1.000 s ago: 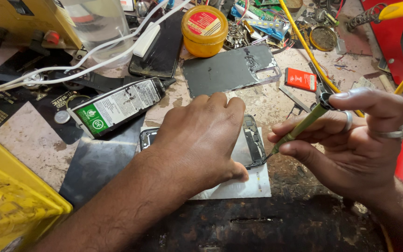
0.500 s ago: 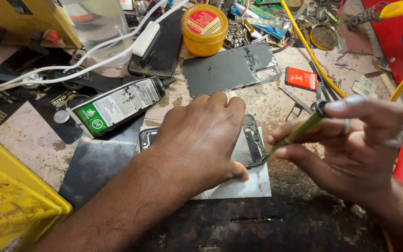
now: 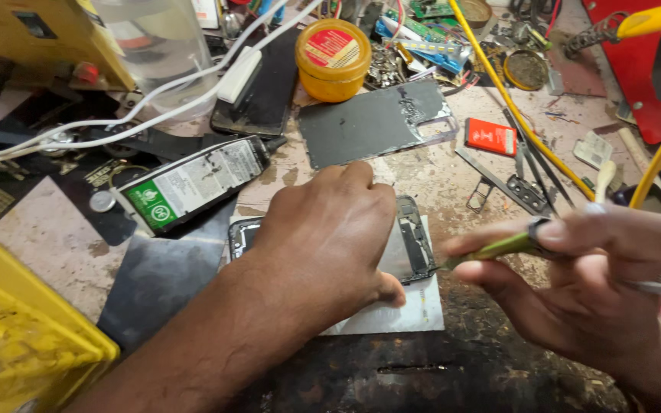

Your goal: The person pries the screen assembly off a smartphone using a green pry tool, working around the edges of the device. They then handle small internal components and use tweezers to lift and reposition parts on the phone frame while holding the device steady with the other hand.

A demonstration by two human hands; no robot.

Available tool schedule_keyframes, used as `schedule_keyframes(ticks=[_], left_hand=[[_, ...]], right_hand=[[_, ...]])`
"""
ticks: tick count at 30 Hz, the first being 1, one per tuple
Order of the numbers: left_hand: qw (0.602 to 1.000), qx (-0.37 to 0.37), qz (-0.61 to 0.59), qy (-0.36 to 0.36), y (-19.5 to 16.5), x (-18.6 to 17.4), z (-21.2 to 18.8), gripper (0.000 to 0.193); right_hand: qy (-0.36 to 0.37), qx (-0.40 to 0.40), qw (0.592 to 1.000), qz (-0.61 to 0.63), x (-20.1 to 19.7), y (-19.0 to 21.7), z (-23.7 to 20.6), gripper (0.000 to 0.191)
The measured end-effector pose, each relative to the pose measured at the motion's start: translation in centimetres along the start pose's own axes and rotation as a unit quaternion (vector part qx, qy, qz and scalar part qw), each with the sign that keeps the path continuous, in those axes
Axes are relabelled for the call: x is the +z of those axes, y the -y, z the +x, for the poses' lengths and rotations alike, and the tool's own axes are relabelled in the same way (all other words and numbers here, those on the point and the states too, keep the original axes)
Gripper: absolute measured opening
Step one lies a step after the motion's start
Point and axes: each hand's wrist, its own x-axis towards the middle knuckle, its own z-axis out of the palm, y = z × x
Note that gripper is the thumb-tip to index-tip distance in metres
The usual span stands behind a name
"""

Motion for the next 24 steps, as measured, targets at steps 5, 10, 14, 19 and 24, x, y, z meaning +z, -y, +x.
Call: schedule_keyframes(ticks=[5,10,14,19,24], left_hand=[[1.000,0.009,-0.013,-0.010,-0.1,-0.1,0.1,0.075],[1.000,0.014,-0.002,-0.010,-0.1,-0.3,0.0,0.072],[1.000,0.002,0.009,0.015,-0.3,-0.6,0.2,0.073],[1.000,-0.004,0.015,0.024,-0.2,-0.7,0.3,0.072],[0.999,-0.006,0.010,0.035,-0.3,-0.8,0.3,0.071]], right_hand=[[0.017,0.025,0.999,-0.028,0.0,-0.3,-0.5,0.028],[0.013,0.086,0.996,0.038,0.5,-0.5,-0.8,0.050],[0.009,0.032,0.990,0.140,1.1,-0.7,-0.9,0.072],[-0.021,0.022,0.989,0.147,1.5,-0.7,-1.2,0.073],[-0.008,0.044,0.975,0.216,2.2,-0.3,-0.9,0.068]])
